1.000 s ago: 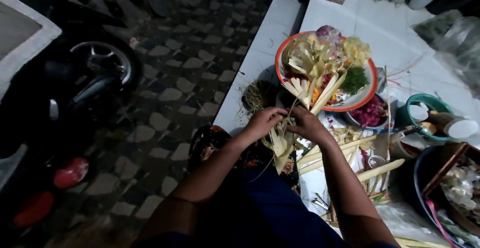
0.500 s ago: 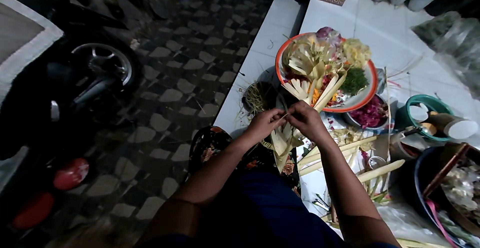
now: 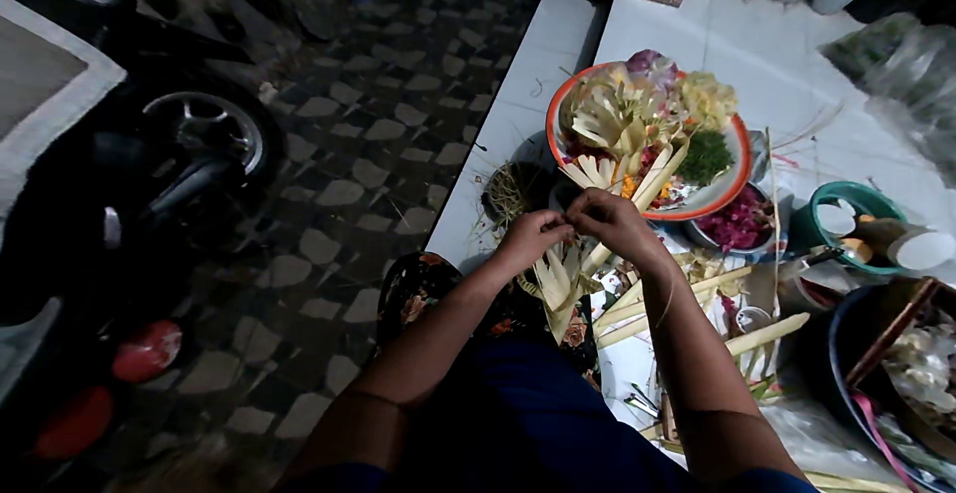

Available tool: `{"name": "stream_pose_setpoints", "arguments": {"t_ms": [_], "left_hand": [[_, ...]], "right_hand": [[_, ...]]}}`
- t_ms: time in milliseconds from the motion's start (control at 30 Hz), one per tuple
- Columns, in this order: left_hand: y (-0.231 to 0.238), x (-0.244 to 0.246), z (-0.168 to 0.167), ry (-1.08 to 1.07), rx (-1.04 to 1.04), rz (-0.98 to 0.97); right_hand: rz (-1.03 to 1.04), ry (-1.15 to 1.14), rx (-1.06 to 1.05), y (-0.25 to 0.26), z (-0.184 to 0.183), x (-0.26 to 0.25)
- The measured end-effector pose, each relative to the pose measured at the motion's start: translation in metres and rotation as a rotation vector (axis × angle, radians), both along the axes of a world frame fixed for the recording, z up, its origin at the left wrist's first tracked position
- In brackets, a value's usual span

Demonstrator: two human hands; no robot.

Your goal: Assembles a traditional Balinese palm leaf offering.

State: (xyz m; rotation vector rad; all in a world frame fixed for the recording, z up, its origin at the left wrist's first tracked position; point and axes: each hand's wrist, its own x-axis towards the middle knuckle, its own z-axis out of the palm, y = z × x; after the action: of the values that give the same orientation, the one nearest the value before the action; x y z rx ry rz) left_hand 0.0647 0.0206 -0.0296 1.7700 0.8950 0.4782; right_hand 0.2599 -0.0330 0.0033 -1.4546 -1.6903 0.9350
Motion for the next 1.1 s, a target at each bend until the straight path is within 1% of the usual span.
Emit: {"name": "stream_pose_setpoints", "arguments": {"t_ms": [67, 133, 233, 300, 367, 433, 500, 600, 667, 767, 833, 900, 967, 1033, 1100], "left_hand": [[0.001, -0.001, -0.002, -0.030, -0.047, 0.025], [0.001, -0.002, -0.005, -0.088, -0.101, 0.064], [0.002, -0.004, -0.007, -0.142, -0.174, 0.106], [0.002, -0.004, -0.008, -0.155, -0.211, 0.119], [0.002, -0.004, -0.008, -0.178, -0.247, 0.121], [0.003, -0.005, -0.010, -0.173, -0.254, 0.127], [0.003, -0.005, -0.010, -0.145, -0.243, 0.127], [0.003, -0.003, -0.009, -0.080, -0.215, 0.126], [0.001, -0.001, -0.007, -0.071, -0.220, 0.111], [0.000, -0.001, 0.000, -0.023, -0.207, 0.076], [-0.002, 0.000, 0.004, 0.018, -0.181, 0.067], [-0.003, -0.003, 0.003, 0.019, -0.180, 0.049], [-0.001, -0.011, -0.006, -0.015, -0.206, 0.048], [0.002, -0.016, -0.017, -0.060, -0.238, 0.068], [0.004, -0.019, -0.022, -0.118, -0.292, 0.082]], "right_hand": [[0.014, 0.050, -0.039, 0.003, -0.002, 0.003], [0.078, 0.096, -0.090, 0.007, -0.011, 0.008], [0.193, 0.089, -0.197, 0.009, -0.029, 0.017], [0.212, 0.078, -0.240, 0.008, -0.036, 0.021], [0.201, 0.054, -0.233, 0.009, -0.037, 0.025], [0.148, -0.053, -0.178, 0.009, -0.029, 0.027], [0.107, -0.223, -0.058, 0.011, -0.018, 0.028], [0.145, -0.458, 0.184, 0.017, -0.006, 0.026], [0.161, -0.568, 0.317, 0.020, -0.003, 0.022], [0.185, -0.644, 0.361, 0.030, 0.002, 0.010], [0.112, -0.674, 0.467, 0.033, -0.003, 0.005], [0.008, -0.692, 0.484, 0.027, 0.003, 0.013], [-0.107, -0.689, 0.429, 0.010, 0.015, 0.035], [-0.218, -0.675, 0.369, -0.018, 0.021, 0.070], [-0.306, -0.673, 0.178, -0.062, 0.010, 0.106]]}}
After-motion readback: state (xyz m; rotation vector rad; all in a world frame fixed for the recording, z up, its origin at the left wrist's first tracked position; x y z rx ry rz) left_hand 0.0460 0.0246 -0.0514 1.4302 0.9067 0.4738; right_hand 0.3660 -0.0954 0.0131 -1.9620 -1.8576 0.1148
